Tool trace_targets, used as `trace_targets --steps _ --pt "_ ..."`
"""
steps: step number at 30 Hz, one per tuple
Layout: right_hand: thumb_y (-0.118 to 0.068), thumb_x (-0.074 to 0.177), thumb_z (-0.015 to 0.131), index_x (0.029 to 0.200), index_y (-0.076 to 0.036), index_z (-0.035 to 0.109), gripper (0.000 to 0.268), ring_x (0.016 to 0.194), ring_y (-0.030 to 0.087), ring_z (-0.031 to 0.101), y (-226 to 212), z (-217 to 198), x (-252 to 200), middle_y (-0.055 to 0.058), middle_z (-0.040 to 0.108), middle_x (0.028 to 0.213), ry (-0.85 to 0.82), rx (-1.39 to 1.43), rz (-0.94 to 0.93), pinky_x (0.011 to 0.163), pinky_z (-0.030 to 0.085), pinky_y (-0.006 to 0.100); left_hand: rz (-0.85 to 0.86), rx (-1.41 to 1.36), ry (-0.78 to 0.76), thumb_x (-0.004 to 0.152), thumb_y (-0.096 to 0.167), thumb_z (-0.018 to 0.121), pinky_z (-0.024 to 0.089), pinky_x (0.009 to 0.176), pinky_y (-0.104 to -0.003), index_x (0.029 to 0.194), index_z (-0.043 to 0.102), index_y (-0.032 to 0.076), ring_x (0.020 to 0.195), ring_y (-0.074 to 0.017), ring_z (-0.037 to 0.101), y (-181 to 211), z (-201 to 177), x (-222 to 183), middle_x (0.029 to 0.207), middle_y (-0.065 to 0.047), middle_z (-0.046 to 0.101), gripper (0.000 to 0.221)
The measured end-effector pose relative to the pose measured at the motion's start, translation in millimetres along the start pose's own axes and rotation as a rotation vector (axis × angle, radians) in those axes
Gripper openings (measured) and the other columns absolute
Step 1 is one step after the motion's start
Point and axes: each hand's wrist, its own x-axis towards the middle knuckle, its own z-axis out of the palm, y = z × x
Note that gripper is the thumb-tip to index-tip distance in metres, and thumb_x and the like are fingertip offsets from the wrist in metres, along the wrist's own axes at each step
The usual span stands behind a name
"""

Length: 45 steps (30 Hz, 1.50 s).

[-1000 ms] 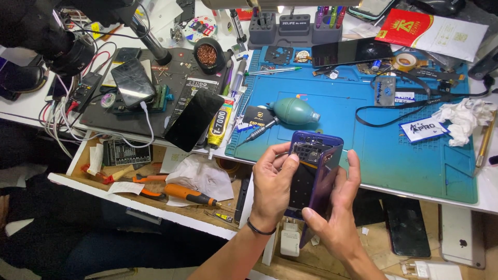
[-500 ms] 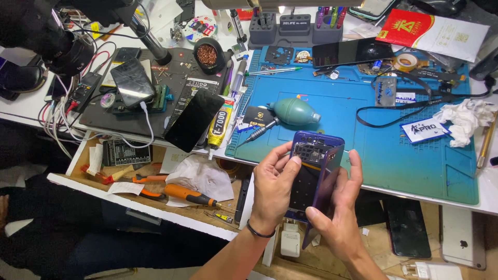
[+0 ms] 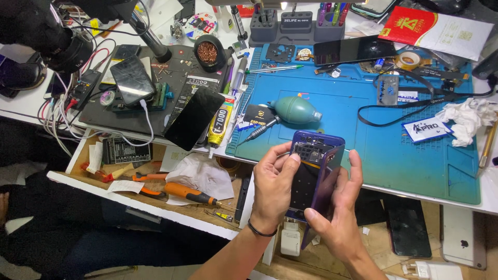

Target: Disassembling a mobile phone using a screwdriver and prying tools to access internal components.

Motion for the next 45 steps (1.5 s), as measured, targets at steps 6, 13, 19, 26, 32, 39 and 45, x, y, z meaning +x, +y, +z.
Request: trace_targets --steps 6,13,19,26,32,39,45 --pt "-0.038 0.075 0.068 0.164 -0.017 -0.012 0.122 0.118 0.023 0.055 -3 1 0 0.013 0.047 0.122 0.003 -0.003 -0.001 0.100 0.047 0.037 -0.025 -0.038 0.015 0.093 0.013 0.067 0.057 0.073 -0.025 0.121 0.067 -0.002 0.082 -0.0115 0.071 -4 0 3 0.096 -0.014 0.080 0.032" --pt "-0.034 0.075 0.068 0.164 -0.017 -0.012 0.121 0.114 0.022 0.055 -3 1 -1 0.012 0.047 0.119 0.001 -0.021 -0.003 0.101 0.046 0.035 -0.020 -0.061 0.010 0.093 0.011 0.067 0.058 0.076 -0.025 0.119 0.067 -0.002 0.083 -0.0124 0.071 -4 0 4 0.097 -0.014 0.080 0.030" --pt "-0.035 0.076 0.067 0.164 -0.018 -0.013 0.120 0.118 0.022 0.055 -3 2 -1 0.013 0.047 0.122 -0.001 -0.007 0.002 0.102 0.046 0.037 -0.031 -0.088 0.001 0.094 0.011 0.067 0.056 0.064 -0.025 0.118 0.067 -0.002 0.074 -0.0104 0.069 -8 -1 5 0.093 -0.013 0.080 0.028" --pt "-0.043 0.075 0.068 0.164 -0.018 -0.013 0.123 0.119 0.023 0.056 -1 -1 1 0.014 0.048 0.127 0.000 0.021 0.014 0.099 0.048 0.037 -0.031 0.009 -0.010 0.094 0.014 0.065 0.057 0.073 -0.024 0.127 0.069 -0.001 0.082 -0.0081 0.068 4 1 0 0.095 -0.009 0.080 0.037" --pt "-0.035 0.074 0.068 0.165 -0.019 -0.013 0.123 0.115 0.022 0.056 6 0 1 0.014 0.048 0.123 0.014 0.035 0.022 0.095 0.049 0.034 -0.063 -0.016 -0.015 0.094 0.010 0.063 0.058 0.083 -0.025 0.129 0.067 -0.002 0.090 -0.0109 0.070 6 0 0 0.106 -0.013 0.080 0.038" --pt "-0.030 0.066 0.065 0.167 -0.024 -0.004 0.122 0.144 0.014 0.036 -7 15 6 0.007 0.036 0.148 0.123 0.216 0.085 0.117 0.021 0.029 0.039 0.055 -0.033 0.093 0.014 0.065 0.062 0.091 -0.026 0.129 0.066 -0.001 0.102 -0.0161 0.074 5 0 2 0.116 -0.017 0.077 0.039" --pt "-0.032 0.071 0.067 0.165 -0.023 -0.011 0.123 0.146 0.024 0.036 4 7 6 0.010 0.028 0.159 0.090 0.241 0.026 0.118 0.027 0.040 0.085 0.110 -0.057 0.094 0.015 0.064 0.062 0.093 -0.026 0.130 0.065 -0.001 0.106 -0.0163 0.075 11 6 4 0.118 -0.016 0.077 0.040"
